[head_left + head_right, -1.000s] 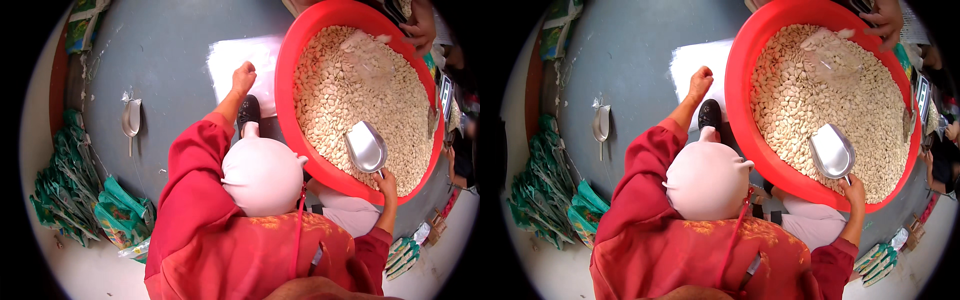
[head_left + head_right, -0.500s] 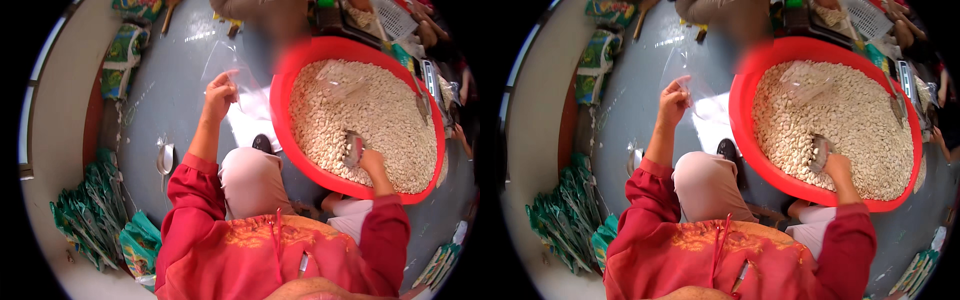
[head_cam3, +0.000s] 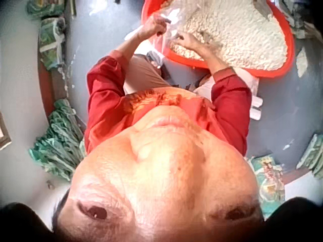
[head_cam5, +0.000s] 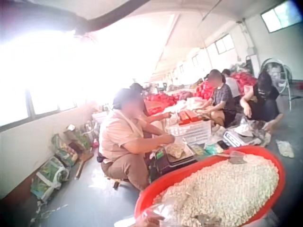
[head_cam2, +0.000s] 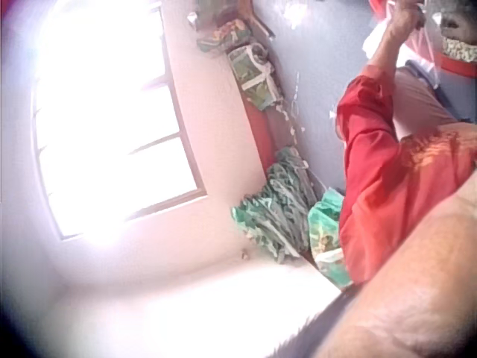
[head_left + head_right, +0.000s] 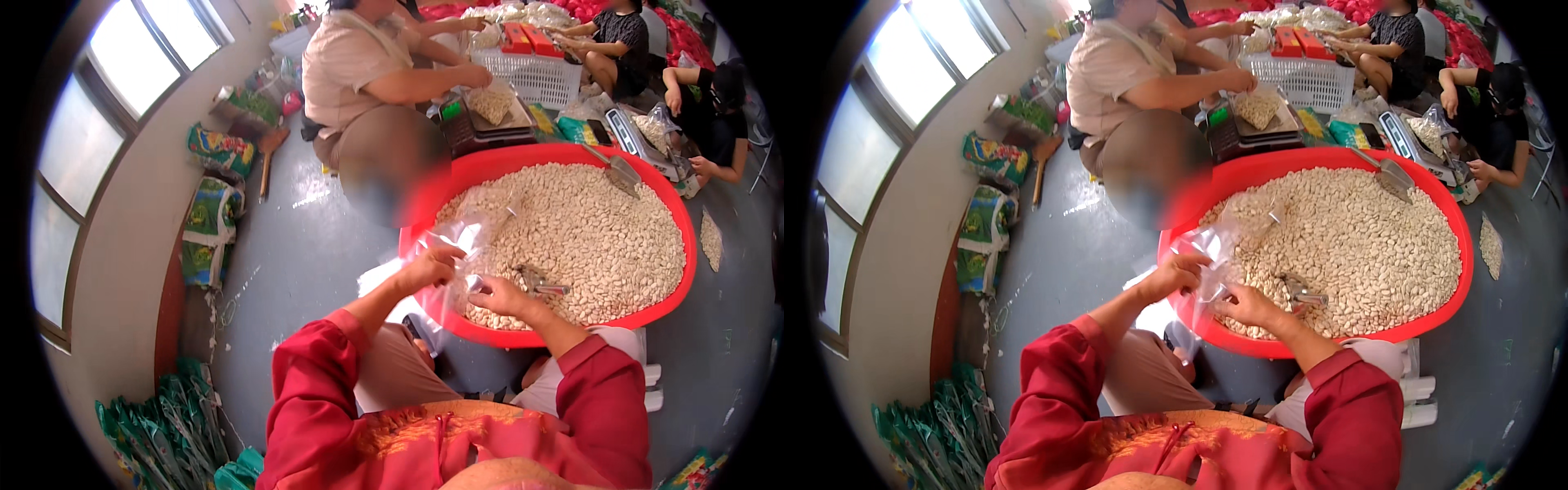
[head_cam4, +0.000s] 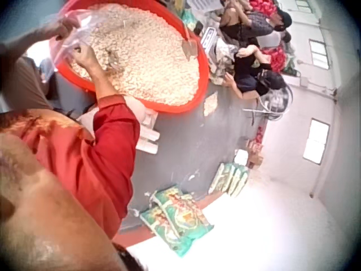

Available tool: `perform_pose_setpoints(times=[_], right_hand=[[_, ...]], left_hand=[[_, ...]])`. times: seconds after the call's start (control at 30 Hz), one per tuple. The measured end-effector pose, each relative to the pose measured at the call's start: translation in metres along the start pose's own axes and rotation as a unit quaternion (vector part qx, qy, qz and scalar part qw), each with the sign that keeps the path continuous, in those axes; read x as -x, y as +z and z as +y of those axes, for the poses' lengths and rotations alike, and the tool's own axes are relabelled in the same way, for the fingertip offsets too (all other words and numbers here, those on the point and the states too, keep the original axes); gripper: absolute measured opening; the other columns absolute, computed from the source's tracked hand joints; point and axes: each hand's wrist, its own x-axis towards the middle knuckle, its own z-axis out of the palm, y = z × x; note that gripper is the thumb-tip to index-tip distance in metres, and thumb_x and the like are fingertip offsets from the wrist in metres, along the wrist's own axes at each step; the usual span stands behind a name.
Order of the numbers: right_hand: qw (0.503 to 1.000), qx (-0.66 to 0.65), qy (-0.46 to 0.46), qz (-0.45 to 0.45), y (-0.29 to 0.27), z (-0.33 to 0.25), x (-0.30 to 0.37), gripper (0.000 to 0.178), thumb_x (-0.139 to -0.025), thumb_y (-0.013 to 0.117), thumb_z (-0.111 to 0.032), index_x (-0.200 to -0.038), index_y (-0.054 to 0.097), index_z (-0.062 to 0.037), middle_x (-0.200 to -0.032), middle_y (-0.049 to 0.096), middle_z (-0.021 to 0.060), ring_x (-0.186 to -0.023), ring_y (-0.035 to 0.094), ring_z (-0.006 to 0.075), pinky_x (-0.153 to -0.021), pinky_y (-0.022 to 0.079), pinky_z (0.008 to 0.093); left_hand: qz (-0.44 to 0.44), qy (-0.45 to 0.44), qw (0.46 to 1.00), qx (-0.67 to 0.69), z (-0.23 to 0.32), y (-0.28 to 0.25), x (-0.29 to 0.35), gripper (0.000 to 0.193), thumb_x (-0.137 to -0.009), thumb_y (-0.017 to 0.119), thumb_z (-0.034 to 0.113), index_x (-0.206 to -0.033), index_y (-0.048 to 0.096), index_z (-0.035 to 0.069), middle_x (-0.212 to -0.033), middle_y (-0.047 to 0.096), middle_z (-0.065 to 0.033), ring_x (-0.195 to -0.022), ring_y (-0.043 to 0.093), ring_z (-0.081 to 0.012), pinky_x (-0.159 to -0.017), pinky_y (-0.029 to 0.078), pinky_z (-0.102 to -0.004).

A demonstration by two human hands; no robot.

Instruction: The person scoops peanuts from a large red basin into clear plastic bags using a metal scoop. They repeatedly fill the bags and place them on the floor or a nearby surface. The task is performed in a room with other people also engaged in similar packaging activities.

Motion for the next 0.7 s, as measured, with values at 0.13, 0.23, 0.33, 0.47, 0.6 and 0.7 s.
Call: perform_pose_setpoints(times=[0.13,0.23,0.33,0.47,0.6,0.7], right_hand=[[0.988,-0.131,0.051,0.068,0.009,0.004,0.007,0.017,-0.075,0.05,-0.012,-0.08,0.058,0.0014,-0.068,0.058,0.0082,-0.063,0.054,0.0135,-0.059,0.043,0.0268],[0.982,-0.153,0.054,0.099,0.007,0.02,0.014,0.015,-0.073,0.05,-0.013,-0.071,0.057,0.0012,-0.062,0.055,0.0094,-0.058,0.054,0.0173,-0.055,0.042,0.0287],[0.985,0.028,0.004,0.169,0.007,0.018,0.025,0.017,-0.072,0.05,-0.015,-0.068,0.055,0.0006,-0.066,0.056,0.0141,-0.06,0.055,0.0256,-0.055,0.042,0.0315],[0.96,0.158,-0.122,0.196,0.009,0.016,0.027,0.014,-0.072,0.051,-0.014,-0.069,0.052,-0.0011,-0.069,0.052,0.0144,-0.065,0.053,0.0308,-0.056,0.042,0.0349],[0.96,0.188,-0.138,0.152,0.009,0.018,0.025,0.012,-0.07,0.052,-0.014,-0.069,0.052,-0.0018,-0.067,0.051,0.0142,-0.064,0.052,0.0317,-0.056,0.043,0.0369],[0.967,0.167,-0.124,0.148,0.011,0.022,0.025,0.012,-0.069,0.052,-0.014,-0.069,0.052,-0.002,-0.069,0.052,0.0145,-0.065,0.053,0.0318,-0.057,0.043,0.0374]], left_hand=[[-0.003,-0.016,1.0,-0.011,0.001,0.029,-0.015,0.041,-0.063,0.046,-0.002,-0.103,0.046,-0.008,-0.058,0.046,-0.0034,-0.049,0.044,-0.0103,-0.045,0.036,-0.0222],[0.031,-0.02,0.999,-0.031,-0.009,0.039,-0.021,0.039,-0.063,0.046,-0.002,-0.102,0.047,-0.008,-0.056,0.045,-0.0037,-0.049,0.043,-0.0104,-0.044,0.035,-0.0227],[0.08,-0.062,0.994,-0.029,-0.032,0.036,-0.028,0.038,-0.063,0.046,-0.002,-0.101,0.048,-0.007,-0.056,0.045,-0.0027,-0.049,0.043,-0.0097,-0.044,0.035,-0.0224],[0.066,-0.044,0.995,-0.061,-0.036,0.042,-0.043,0.039,-0.065,0.046,0.001,-0.103,0.049,-0.001,-0.055,0.046,-0.0014,-0.047,0.044,-0.0087,-0.043,0.036,-0.0226],[0.052,-0.01,0.994,-0.096,-0.028,0.047,-0.055,0.039,-0.066,0.046,-0.001,-0.105,0.049,0.002,-0.056,0.045,0.0007,-0.049,0.043,-0.007,-0.045,0.036,-0.0214],[0.059,0.002,0.993,-0.106,-0.023,0.044,-0.057,0.039,-0.066,0.046,0.0,-0.104,0.049,0.002,-0.055,0.045,0.0001,-0.049,0.044,-0.0077,-0.045,0.037,-0.0224]])
